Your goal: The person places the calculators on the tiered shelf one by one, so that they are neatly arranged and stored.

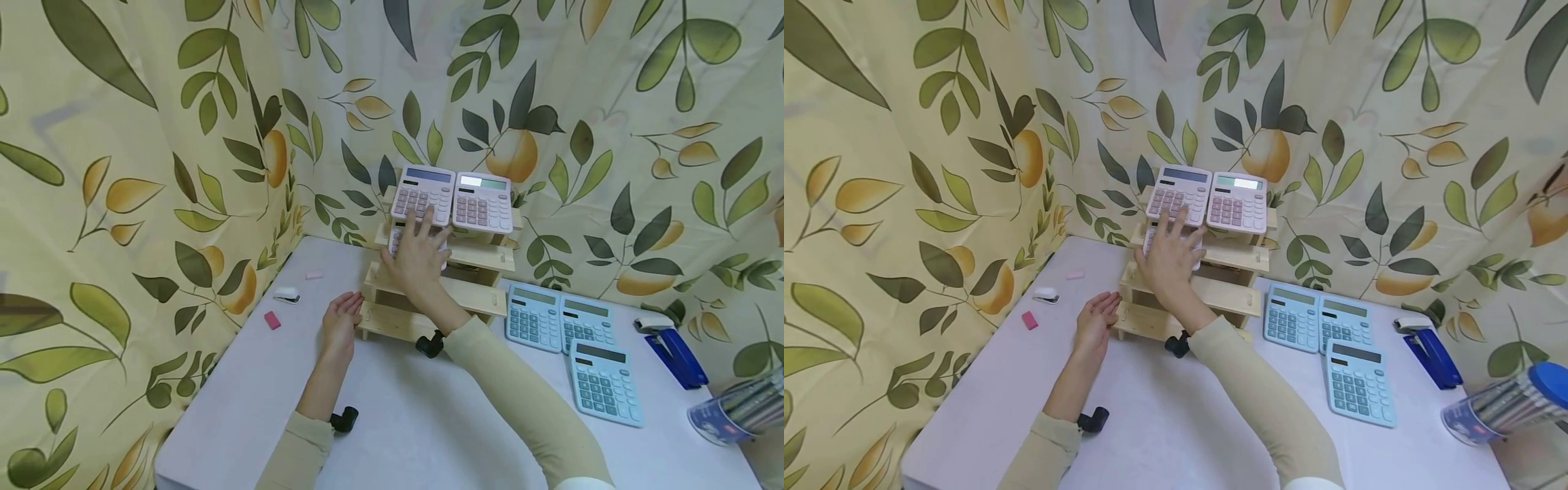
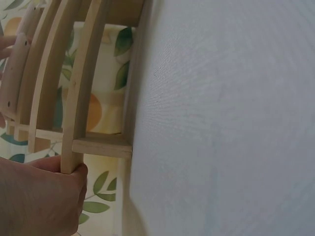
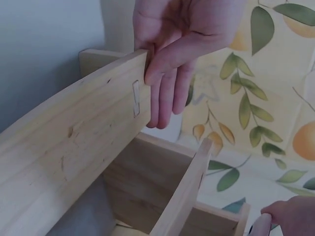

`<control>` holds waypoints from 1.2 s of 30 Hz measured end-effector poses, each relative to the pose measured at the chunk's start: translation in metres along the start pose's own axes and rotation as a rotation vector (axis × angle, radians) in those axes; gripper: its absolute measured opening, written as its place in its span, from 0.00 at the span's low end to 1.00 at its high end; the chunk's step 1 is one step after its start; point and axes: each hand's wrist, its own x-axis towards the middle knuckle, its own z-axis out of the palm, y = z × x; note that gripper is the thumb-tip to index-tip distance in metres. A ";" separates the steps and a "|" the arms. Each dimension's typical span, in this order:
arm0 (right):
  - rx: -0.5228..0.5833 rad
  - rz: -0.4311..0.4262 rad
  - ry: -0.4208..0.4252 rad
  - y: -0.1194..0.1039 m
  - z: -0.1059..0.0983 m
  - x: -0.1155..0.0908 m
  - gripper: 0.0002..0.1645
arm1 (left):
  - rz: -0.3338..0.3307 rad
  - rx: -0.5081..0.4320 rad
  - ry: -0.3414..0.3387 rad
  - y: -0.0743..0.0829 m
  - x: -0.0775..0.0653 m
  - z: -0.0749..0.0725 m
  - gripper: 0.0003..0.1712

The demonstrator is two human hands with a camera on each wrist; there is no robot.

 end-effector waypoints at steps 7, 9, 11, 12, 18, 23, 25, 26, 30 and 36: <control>0.000 -0.009 0.011 0.004 -0.001 -0.002 0.66 | 0.010 0.001 -0.004 -0.001 0.001 0.001 0.38; 0.025 -0.019 0.005 0.005 -0.002 -0.005 0.66 | 0.012 0.005 -0.002 -0.002 0.001 0.000 0.37; 0.047 -0.036 -0.006 0.007 -0.003 -0.008 0.65 | 0.011 0.007 0.000 -0.002 0.002 0.000 0.37; 0.052 -0.048 -0.012 0.007 -0.003 -0.010 0.65 | 0.012 0.010 0.001 -0.002 0.001 0.000 0.37; 0.076 -0.116 -0.018 0.008 -0.006 -0.018 0.63 | 0.004 0.016 0.000 -0.001 0.000 0.000 0.37; 0.078 -0.112 0.001 0.010 -0.007 -0.019 0.65 | 0.004 0.016 -0.007 -0.002 0.000 0.000 0.36; 0.081 -0.107 0.007 0.011 -0.006 -0.018 0.65 | 0.008 0.016 -0.008 -0.002 0.000 0.000 0.36; 0.083 -0.107 0.008 0.011 -0.006 -0.017 0.65 | 0.009 0.015 -0.005 -0.002 0.000 0.000 0.36; 0.094 -0.109 0.011 0.012 -0.004 -0.016 0.65 | 0.015 0.012 0.003 -0.002 0.000 0.001 0.36; 0.093 -0.117 0.031 0.014 -0.004 -0.018 0.64 | 0.007 0.017 0.017 0.001 0.001 0.001 0.36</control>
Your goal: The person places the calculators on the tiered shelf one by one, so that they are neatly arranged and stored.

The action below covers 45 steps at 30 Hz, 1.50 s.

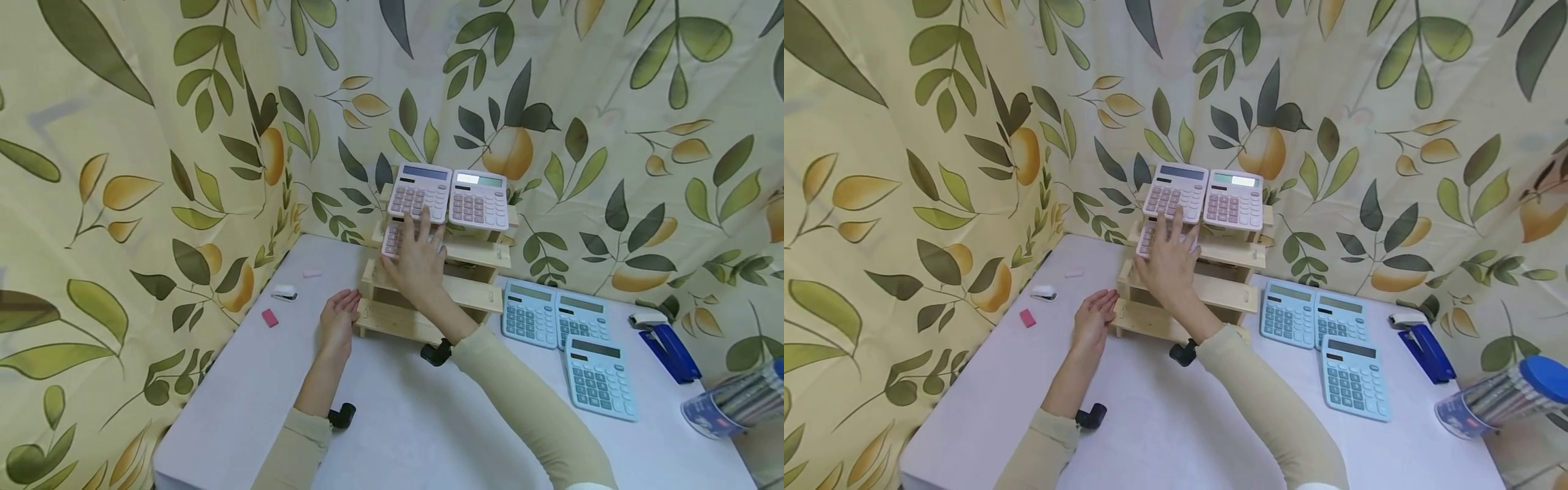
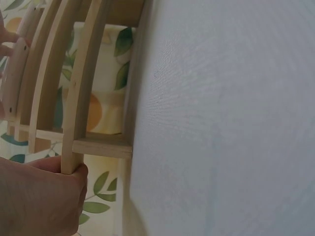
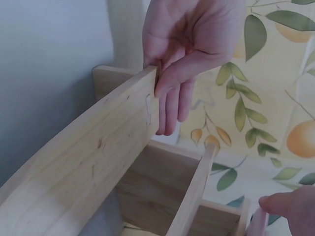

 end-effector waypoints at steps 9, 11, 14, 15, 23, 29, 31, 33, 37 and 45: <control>0.028 -0.018 0.000 0.015 -0.019 -0.018 0.60 | 0.005 0.016 0.004 0.002 0.003 -0.002 0.37; 0.036 -0.015 0.000 0.019 -0.025 -0.024 0.60 | 0.005 0.019 0.003 0.003 0.003 -0.003 0.37; 0.047 -0.007 0.005 0.026 -0.033 -0.033 0.60 | 0.011 0.019 0.004 0.004 0.005 -0.004 0.36; 0.045 -0.005 0.003 0.029 -0.037 -0.036 0.60 | 0.012 0.020 0.005 0.004 0.005 -0.004 0.36; -0.003 -0.003 -0.019 0.055 -0.055 -0.060 0.56 | 0.010 0.009 0.010 0.003 0.007 -0.006 0.38; 0.011 -0.013 0.011 0.078 -0.064 -0.078 0.55 | -0.006 0.010 0.007 0.003 0.003 -0.004 0.38; 0.021 -0.010 0.019 0.085 -0.068 -0.084 0.55 | -0.010 0.014 0.000 0.003 0.002 -0.003 0.38; 0.022 -0.004 0.022 0.093 -0.071 -0.090 0.55 | -0.015 0.016 -0.005 0.003 0.000 -0.002 0.38; 0.007 0.011 0.020 0.111 -0.076 -0.101 0.53 | -0.025 0.013 -0.011 0.002 -0.001 -0.001 0.38; -0.024 0.040 0.034 0.147 -0.084 -0.122 0.53 | -0.025 0.007 -0.010 0.002 -0.006 0.004 0.38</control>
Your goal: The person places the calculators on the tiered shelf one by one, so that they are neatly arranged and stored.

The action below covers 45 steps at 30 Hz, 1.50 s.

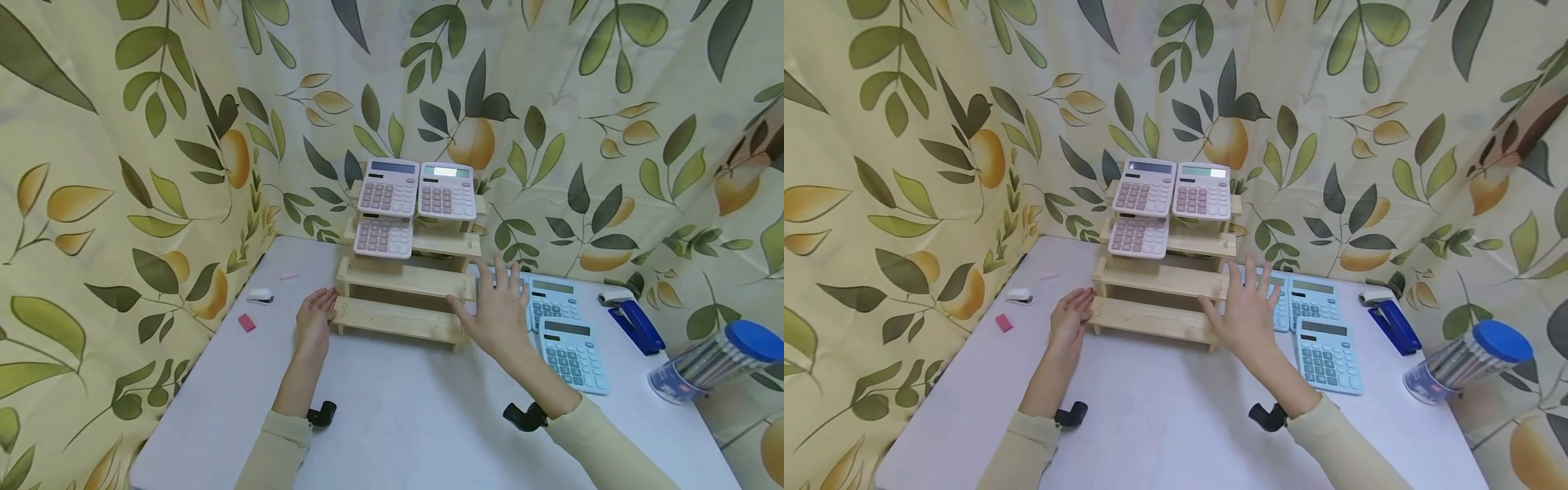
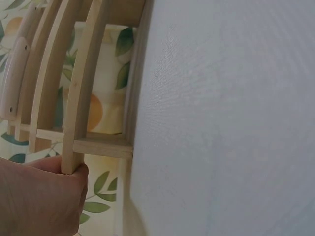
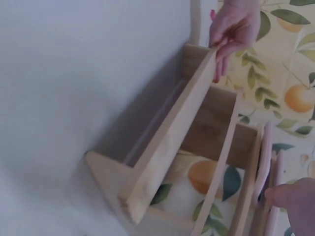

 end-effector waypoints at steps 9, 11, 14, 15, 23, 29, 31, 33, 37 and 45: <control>-0.051 0.071 -0.047 0.034 -0.002 -0.019 0.55 | -0.014 -0.006 0.004 0.000 -0.001 -0.002 0.38; -0.058 0.088 -0.049 0.044 -0.003 -0.023 0.55 | -0.008 -0.002 0.003 0.000 -0.001 -0.002 0.38; -0.067 0.114 -0.046 0.061 -0.001 -0.028 0.55 | 0.001 0.000 0.000 -0.001 -0.001 -0.001 0.38; -0.071 0.125 -0.049 0.067 -0.001 -0.030 0.55 | 0.003 0.001 -0.001 -0.001 -0.001 0.000 0.38; -0.104 0.195 -0.095 0.103 0.003 -0.045 0.57 | 0.004 0.016 0.002 -0.001 -0.001 0.001 0.37; -0.123 0.235 -0.132 0.121 0.001 -0.052 0.58 | 0.007 0.012 0.008 0.002 -0.002 0.003 0.37; -0.128 0.250 -0.150 0.126 0.001 -0.055 0.58 | 0.011 0.015 0.008 0.002 -0.002 0.003 0.37; -0.128 0.262 -0.163 0.132 0.000 -0.058 0.59 | 0.016 0.016 0.009 0.002 -0.002 0.003 0.37; -0.133 0.295 -0.189 0.144 -0.001 -0.067 0.60 | 0.019 0.016 0.009 0.003 -0.002 0.004 0.37; -0.142 0.349 -0.226 0.159 0.000 -0.083 0.62 | 0.022 0.026 0.018 0.001 -0.001 0.005 0.37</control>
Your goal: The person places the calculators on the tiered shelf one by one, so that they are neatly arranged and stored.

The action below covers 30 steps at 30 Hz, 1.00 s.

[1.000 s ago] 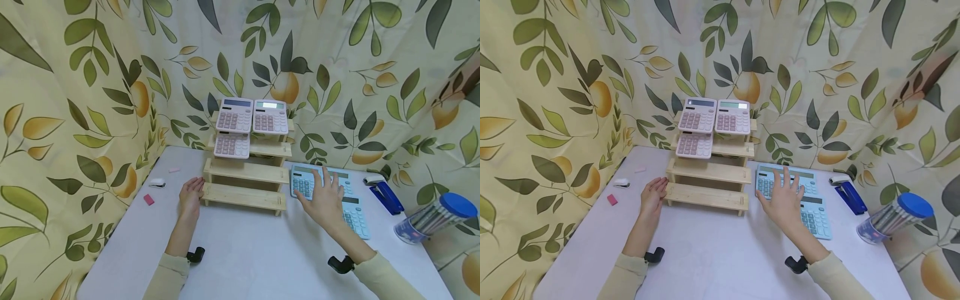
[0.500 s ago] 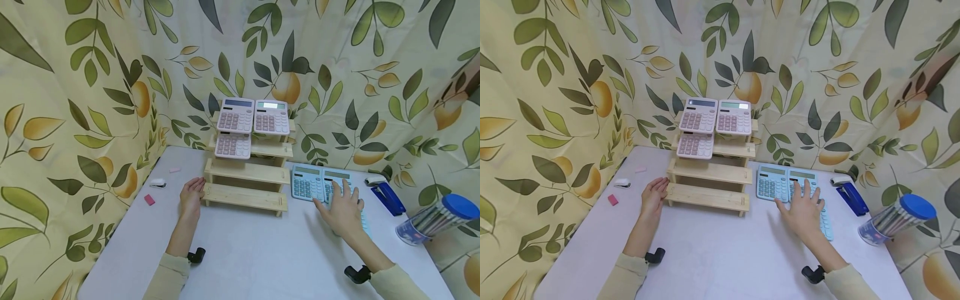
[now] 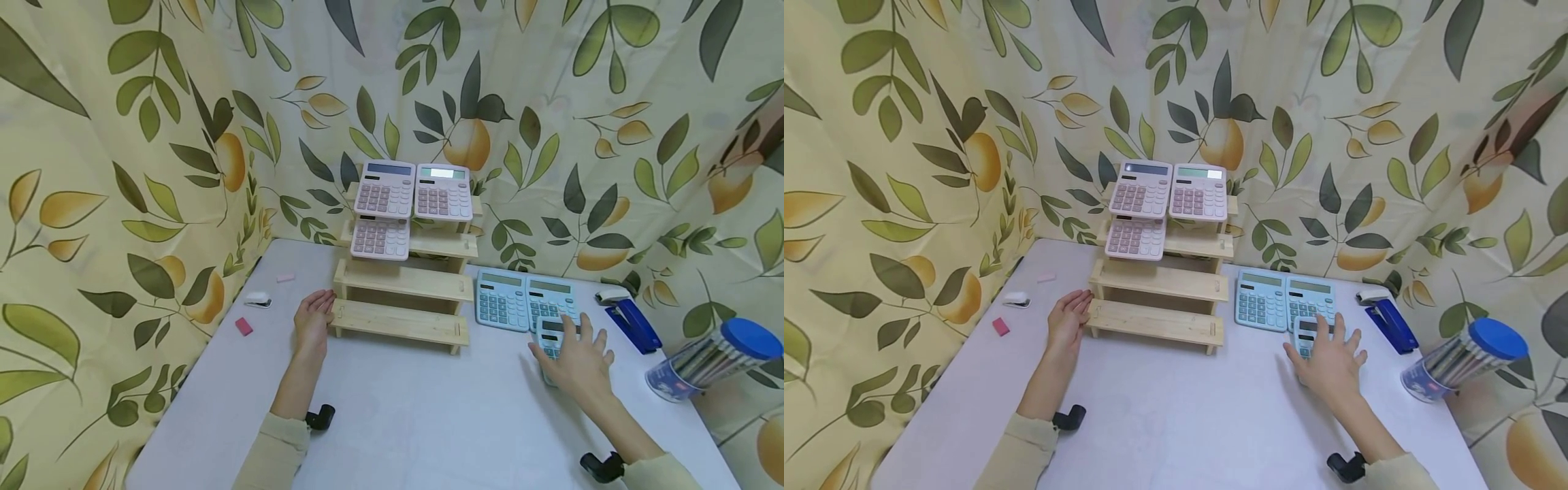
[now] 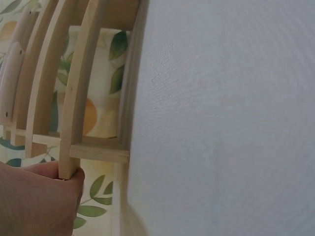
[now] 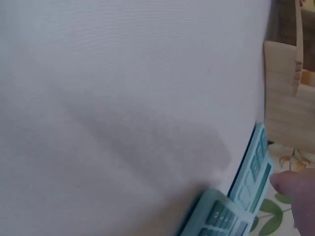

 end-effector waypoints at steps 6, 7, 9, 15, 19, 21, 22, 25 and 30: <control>-0.003 0.035 -0.037 0.010 0.005 -0.006 0.66 | 0.006 0.006 0.002 0.000 0.001 0.000 0.38; -0.002 0.038 -0.041 0.011 0.006 -0.007 0.66 | 0.005 0.008 0.001 0.000 0.001 0.000 0.38; 0.002 0.043 -0.050 0.014 0.008 -0.008 0.67 | 0.004 0.008 -0.001 0.000 0.001 0.000 0.38; 0.006 0.058 -0.079 0.021 0.012 -0.012 0.69 | -0.003 0.004 -0.008 -0.001 0.002 0.000 0.38; 0.017 0.076 -0.106 0.024 0.015 -0.014 0.70 | -0.008 0.001 -0.014 -0.002 0.002 -0.001 0.38; 0.018 0.074 -0.111 0.025 0.016 -0.016 0.70 | -0.008 -0.001 -0.014 -0.002 0.002 -0.001 0.38; 0.016 0.071 -0.110 0.025 0.017 -0.017 0.69 | -0.006 0.000 -0.016 -0.002 0.002 -0.001 0.38; 0.012 0.066 -0.101 0.027 0.020 -0.018 0.68 | 0.001 0.008 -0.015 -0.001 0.001 -0.001 0.38; 0.016 0.078 -0.104 0.026 0.021 -0.020 0.68 | 0.002 0.005 -0.005 0.001 0.001 0.000 0.37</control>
